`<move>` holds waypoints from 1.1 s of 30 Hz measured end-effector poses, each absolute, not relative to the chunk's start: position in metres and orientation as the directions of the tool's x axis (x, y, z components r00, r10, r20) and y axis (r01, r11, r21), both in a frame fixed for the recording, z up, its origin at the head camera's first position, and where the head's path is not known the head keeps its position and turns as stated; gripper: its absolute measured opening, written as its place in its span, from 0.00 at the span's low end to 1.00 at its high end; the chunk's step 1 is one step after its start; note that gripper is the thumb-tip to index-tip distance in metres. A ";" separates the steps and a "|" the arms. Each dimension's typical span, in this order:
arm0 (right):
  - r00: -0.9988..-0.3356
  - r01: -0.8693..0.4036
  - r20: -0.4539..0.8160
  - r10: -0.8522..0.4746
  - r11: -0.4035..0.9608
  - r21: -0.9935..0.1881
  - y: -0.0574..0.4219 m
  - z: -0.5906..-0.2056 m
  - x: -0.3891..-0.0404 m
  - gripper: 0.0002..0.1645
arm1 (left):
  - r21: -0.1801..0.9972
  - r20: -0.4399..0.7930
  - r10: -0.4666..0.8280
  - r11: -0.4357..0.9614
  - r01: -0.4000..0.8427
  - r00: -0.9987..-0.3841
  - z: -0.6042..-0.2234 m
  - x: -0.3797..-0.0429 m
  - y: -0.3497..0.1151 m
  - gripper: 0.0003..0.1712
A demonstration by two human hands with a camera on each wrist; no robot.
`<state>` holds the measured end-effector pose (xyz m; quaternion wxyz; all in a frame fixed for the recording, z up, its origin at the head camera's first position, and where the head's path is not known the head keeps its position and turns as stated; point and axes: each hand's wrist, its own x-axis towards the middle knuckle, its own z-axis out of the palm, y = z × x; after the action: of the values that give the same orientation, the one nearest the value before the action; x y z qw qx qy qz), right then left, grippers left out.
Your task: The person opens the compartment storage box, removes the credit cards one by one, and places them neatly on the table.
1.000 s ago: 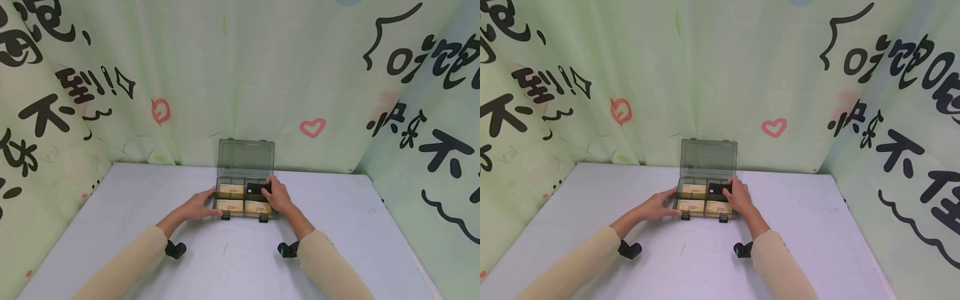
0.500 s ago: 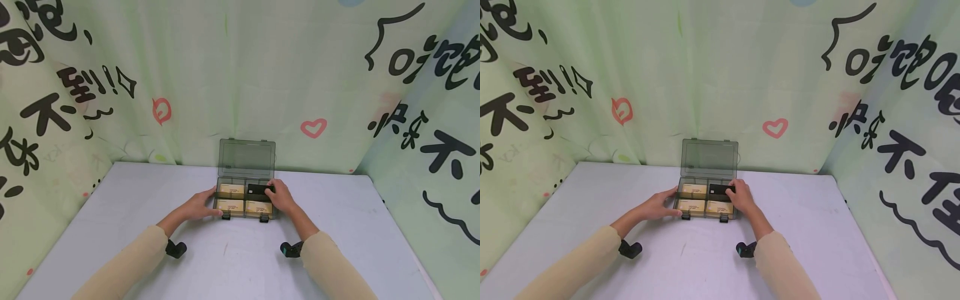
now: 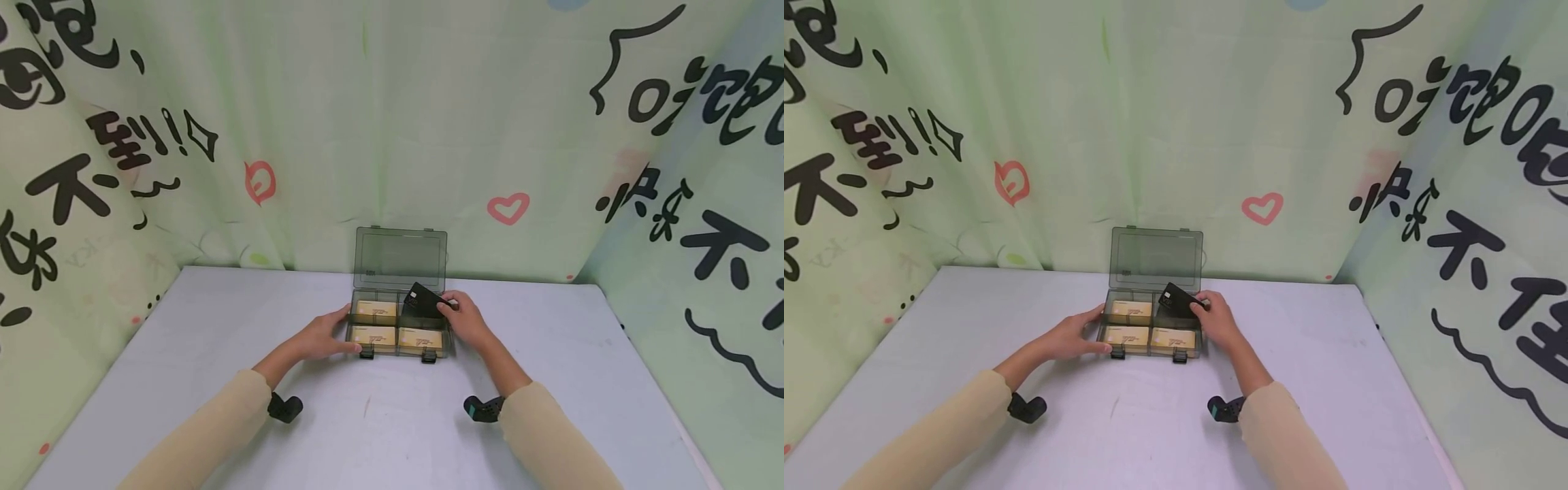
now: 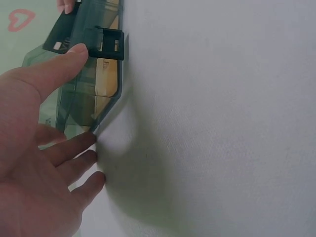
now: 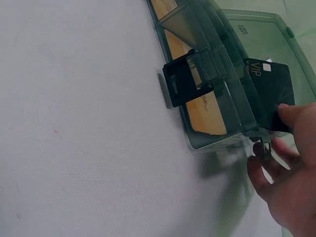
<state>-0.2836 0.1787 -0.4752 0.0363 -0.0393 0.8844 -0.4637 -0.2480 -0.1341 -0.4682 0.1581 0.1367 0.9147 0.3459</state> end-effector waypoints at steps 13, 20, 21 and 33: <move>-1.000 0.007 -0.006 0.003 0.402 -0.916 0.195 -0.465 -0.282 0.15 | 0.669 -0.201 0.373 0.728 0.152 -0.906 -0.468 -0.250 -0.136 0.57; -1.000 0.014 -0.018 -0.014 0.268 -0.963 0.208 -0.467 -0.279 0.15 | 0.682 -0.191 0.375 0.715 0.152 -0.907 -0.469 -0.250 -0.135 0.55; -1.000 0.017 -0.022 -0.016 0.265 -0.964 0.210 -0.467 -0.278 0.15 | 0.683 -0.192 0.375 0.715 0.151 -0.907 -0.468 -0.250 -0.135 0.55; -0.999 0.036 -0.022 0.048 0.325 -0.945 0.233 -0.463 -0.271 0.19 | 0.669 -0.202 0.375 0.728 0.153 -0.905 -0.464 -0.249 -0.134 0.54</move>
<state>-0.2711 0.2325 -0.4627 -0.0052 0.0260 0.8140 -0.5803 -0.2492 -0.1344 -0.4645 0.1638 0.1443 0.9148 0.3397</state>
